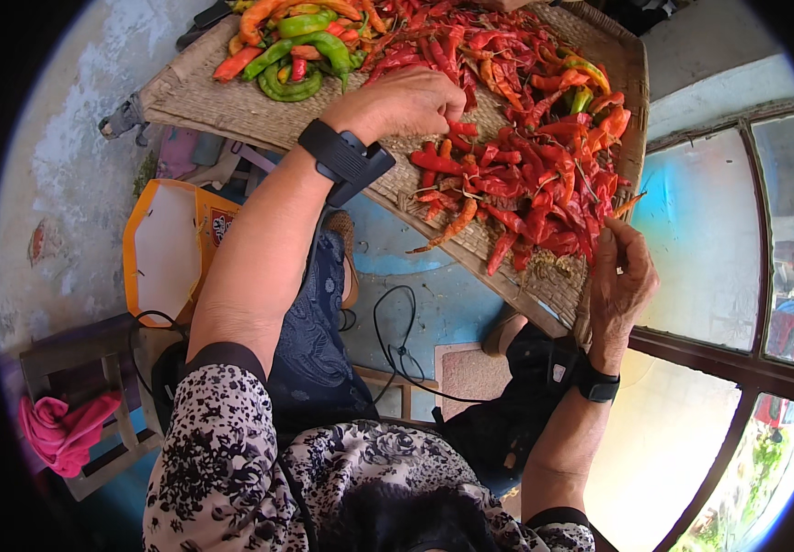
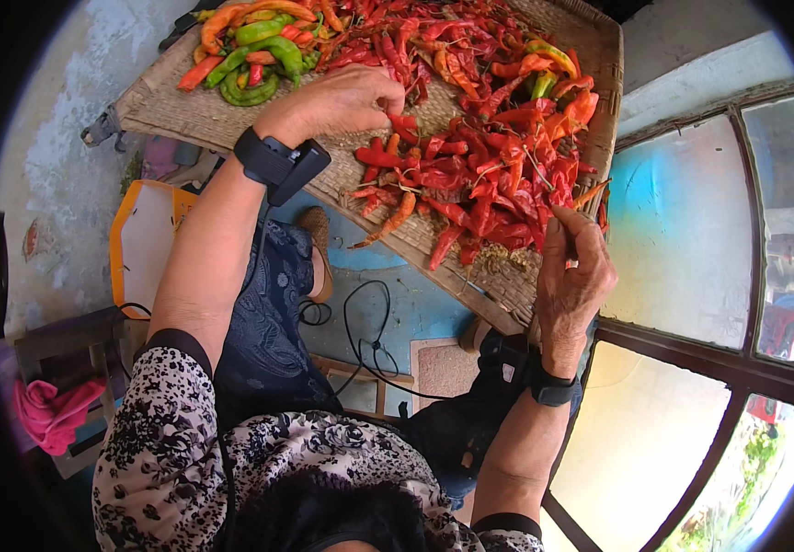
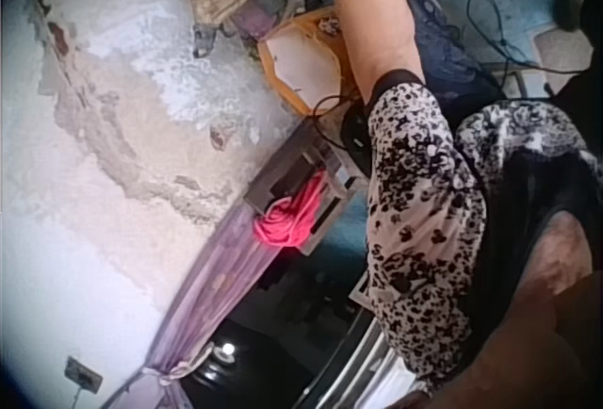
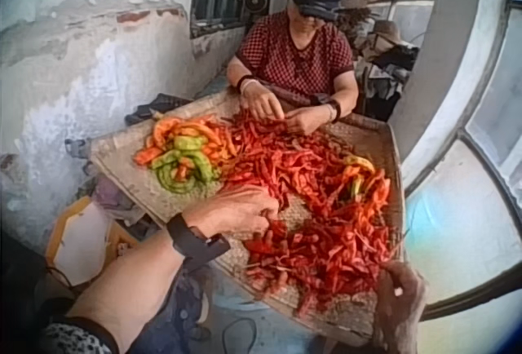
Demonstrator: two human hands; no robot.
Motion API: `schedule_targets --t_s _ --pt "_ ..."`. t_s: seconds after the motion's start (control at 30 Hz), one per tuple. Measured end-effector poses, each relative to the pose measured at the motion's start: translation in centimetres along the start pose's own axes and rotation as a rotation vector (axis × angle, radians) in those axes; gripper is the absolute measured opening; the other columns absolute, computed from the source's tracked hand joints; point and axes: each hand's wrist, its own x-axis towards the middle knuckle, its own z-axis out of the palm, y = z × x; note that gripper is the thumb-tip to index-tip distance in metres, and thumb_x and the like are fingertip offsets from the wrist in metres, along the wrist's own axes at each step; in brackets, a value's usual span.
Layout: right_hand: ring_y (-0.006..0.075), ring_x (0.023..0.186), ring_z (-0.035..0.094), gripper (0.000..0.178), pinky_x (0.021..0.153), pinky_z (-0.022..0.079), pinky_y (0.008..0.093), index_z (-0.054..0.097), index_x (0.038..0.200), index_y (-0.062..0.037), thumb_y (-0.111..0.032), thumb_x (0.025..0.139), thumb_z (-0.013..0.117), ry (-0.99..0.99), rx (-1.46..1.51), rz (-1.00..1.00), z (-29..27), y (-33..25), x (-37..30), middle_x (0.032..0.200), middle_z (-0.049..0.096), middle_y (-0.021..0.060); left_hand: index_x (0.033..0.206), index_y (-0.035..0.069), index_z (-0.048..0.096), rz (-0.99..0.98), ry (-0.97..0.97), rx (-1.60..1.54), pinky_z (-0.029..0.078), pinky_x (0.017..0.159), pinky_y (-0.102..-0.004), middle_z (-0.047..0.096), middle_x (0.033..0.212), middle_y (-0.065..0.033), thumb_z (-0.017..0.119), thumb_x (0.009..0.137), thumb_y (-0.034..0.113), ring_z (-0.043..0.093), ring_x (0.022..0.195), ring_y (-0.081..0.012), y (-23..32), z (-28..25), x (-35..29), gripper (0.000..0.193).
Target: The person sorts through a pile of red and green peppers on a woven tray, picking them up to pull off the stems before placing them back down.
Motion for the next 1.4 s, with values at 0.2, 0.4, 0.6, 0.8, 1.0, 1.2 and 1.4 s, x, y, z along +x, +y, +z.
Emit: schedule_targets --t_s 0.2,0.4,0.6,0.8,1.0,1.2,1.4 --pt "0.0175 0.075 0.066 0.009 0.069 0.052 0.0285 0.068 0.097 -0.0016 -0.004 0.088 0.065 -0.016 0.033 0.013 0.2 -0.4 0.1 0.086 0.069 0.0114 0.093 0.005 0.062 -0.081 0.662 0.156 0.048 0.066 -0.0368 0.062 0.077 -0.0068 0.063 0.086 0.019 0.062 0.073 -0.0231 -1.9 0.1 0.3 0.015" --pt "0.017 0.074 0.064 0.009 0.07 0.051 0.0283 0.067 0.096 -0.0004 -0.003 0.088 0.065 -0.016 0.03 0.015 0.2 -0.1 0.2 0.083 0.067 0.0117 0.086 0.003 0.064 -0.025 -0.132 0.098 0.049 0.072 -0.0397 0.064 0.083 -0.0107 0.065 0.081 0.013 0.064 0.081 -0.0276 2.3 1.9 1.4 0.011" --pt "0.0152 0.068 0.06 0.009 0.065 0.049 0.0274 0.067 0.096 -0.0006 -0.003 0.087 0.066 -0.023 0.039 -0.019 0.3 -0.2 0.5 0.076 0.063 0.0102 0.091 0.005 0.064 0.049 0.049 0.121 0.048 0.075 -0.0429 0.062 0.096 -0.0124 0.065 0.079 0.008 0.061 0.091 -0.031 2.1 3.7 1.5 0.013" --pt "0.0146 0.065 0.058 0.009 0.063 0.048 0.0266 0.068 0.095 -0.0008 -0.004 0.087 0.067 -0.014 0.046 -0.036 0.4 -0.5 0.6 0.074 0.062 0.0091 0.083 0.004 0.057 -0.03 -0.059 0.168 0.045 0.074 -0.0439 0.055 0.087 -0.012 0.062 0.08 0.011 0.058 0.086 -0.0319 1.8 3.3 2.4 0.009" --pt "0.0144 0.066 0.058 0.01 0.063 0.048 0.0266 0.067 0.095 -0.0003 -0.004 0.086 0.068 -0.007 0.052 -0.019 0.5 -0.5 0.3 0.074 0.062 0.0091 0.085 0.008 0.058 0.117 0.342 0.4 0.047 0.079 -0.0453 0.055 0.088 -0.0108 0.062 0.083 0.017 0.055 0.088 -0.0319 -1.5 2.2 1.8 0.01" --pt "0.0148 0.065 0.058 0.01 0.063 0.048 0.0267 0.067 0.095 -0.0006 -0.004 0.086 0.068 -0.006 0.052 -0.031 0.6 -0.3 0.1 0.075 0.062 0.0097 0.092 0.007 0.059 -0.236 0.496 0.576 0.049 0.078 -0.0469 0.06 0.092 -0.013 0.061 0.086 0.016 0.058 0.092 -0.034 -2.0 0.0 0.8 0.012" --pt "0.0161 0.066 0.06 0.009 0.063 0.048 0.0274 0.068 0.095 -0.0013 -0.004 0.086 0.068 -0.007 0.032 -0.047 0.7 -0.3 0.1 0.076 0.064 0.0105 0.093 0.005 0.058 -0.193 0.503 0.526 0.049 0.073 -0.0456 0.061 0.092 -0.0148 0.06 0.086 0.019 0.06 0.085 -0.0346 -0.7 0.0 0.3 0.016"
